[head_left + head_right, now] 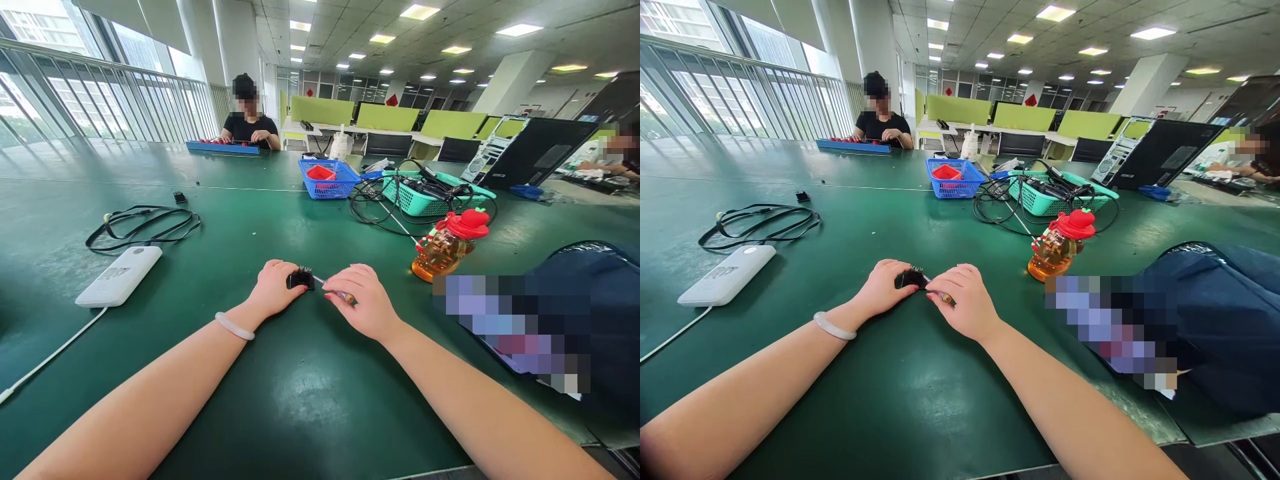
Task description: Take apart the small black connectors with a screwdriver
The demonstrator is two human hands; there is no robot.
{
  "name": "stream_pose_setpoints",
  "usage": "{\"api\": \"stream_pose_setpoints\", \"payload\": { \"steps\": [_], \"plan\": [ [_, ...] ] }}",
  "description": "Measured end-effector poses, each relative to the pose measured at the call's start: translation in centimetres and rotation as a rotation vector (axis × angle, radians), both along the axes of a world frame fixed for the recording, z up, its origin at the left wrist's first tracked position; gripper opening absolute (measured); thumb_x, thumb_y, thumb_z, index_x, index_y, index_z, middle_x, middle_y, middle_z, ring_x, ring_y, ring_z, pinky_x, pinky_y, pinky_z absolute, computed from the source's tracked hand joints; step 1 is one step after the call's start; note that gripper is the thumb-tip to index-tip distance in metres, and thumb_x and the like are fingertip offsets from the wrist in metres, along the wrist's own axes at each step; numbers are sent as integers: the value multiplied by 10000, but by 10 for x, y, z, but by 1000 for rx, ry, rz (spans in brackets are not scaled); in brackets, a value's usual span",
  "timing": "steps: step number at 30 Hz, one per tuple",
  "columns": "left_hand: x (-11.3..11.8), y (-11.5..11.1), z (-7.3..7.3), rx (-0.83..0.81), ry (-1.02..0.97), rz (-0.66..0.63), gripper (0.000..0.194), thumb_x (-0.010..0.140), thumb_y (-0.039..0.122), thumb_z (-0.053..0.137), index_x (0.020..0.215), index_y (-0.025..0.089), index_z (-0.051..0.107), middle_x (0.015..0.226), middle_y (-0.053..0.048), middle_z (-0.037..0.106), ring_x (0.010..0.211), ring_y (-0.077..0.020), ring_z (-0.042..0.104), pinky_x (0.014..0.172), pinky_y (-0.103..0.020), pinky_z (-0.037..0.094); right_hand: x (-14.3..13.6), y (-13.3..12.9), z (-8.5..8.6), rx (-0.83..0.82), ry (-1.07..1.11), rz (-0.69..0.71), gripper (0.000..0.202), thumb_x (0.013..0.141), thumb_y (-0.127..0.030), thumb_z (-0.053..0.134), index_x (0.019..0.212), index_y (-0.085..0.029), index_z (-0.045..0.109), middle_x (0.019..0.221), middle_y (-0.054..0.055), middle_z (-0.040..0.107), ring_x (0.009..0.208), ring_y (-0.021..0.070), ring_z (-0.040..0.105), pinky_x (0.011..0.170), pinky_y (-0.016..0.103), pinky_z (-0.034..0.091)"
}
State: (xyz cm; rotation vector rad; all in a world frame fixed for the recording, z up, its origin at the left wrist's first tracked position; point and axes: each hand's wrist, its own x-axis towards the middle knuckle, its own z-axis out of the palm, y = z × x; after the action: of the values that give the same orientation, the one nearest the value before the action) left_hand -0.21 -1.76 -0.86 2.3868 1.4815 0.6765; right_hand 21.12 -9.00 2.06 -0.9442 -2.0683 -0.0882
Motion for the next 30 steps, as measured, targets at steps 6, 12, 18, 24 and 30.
{"api": "stream_pose_setpoints", "payload": {
  "steps": [6,12,18,24,30],
  "plan": [
    [0,0,-1,11,-7,-9,348,775,398,687,1074,220,683,1160,-67,698,1218,-314,504,1058,-492,404,-3,-6,4,67,5,36,81,885,-206,612,918,-256,667,879,1,739,823,171,657,950,425,431],
    [0,0,0,12,13,-11,367,778,383,691,1100,207,680,1202,-68,687,1226,-317,495,1067,-492,397,-3,-5,1,33,-74,85,51,884,-234,648,910,-265,678,922,-13,749,891,172,649,981,422,401],
    [0,0,-1,28,6,-23,341,770,385,698,1063,211,688,1173,-61,698,1215,-313,502,1073,-487,393,-3,-4,0,53,-84,66,63,884,-222,650,922,-262,680,940,-13,749,895,172,648,977,425,396],
    [1,-1,0,19,-12,-32,322,767,382,701,1045,221,693,1173,-53,698,1222,-314,495,1075,-497,389,-1,-1,-1,21,-69,-7,97,887,-203,635,952,-260,678,954,-5,745,880,174,651,956,423,410],
    [1,-1,0,15,-13,-68,344,763,403,710,1057,226,693,1171,-56,700,1223,-318,492,1070,-503,393,-1,-1,1,-44,76,-74,90,884,-215,613,935,-262,670,912,8,744,883,199,661,918,425,450]
  ]
}}
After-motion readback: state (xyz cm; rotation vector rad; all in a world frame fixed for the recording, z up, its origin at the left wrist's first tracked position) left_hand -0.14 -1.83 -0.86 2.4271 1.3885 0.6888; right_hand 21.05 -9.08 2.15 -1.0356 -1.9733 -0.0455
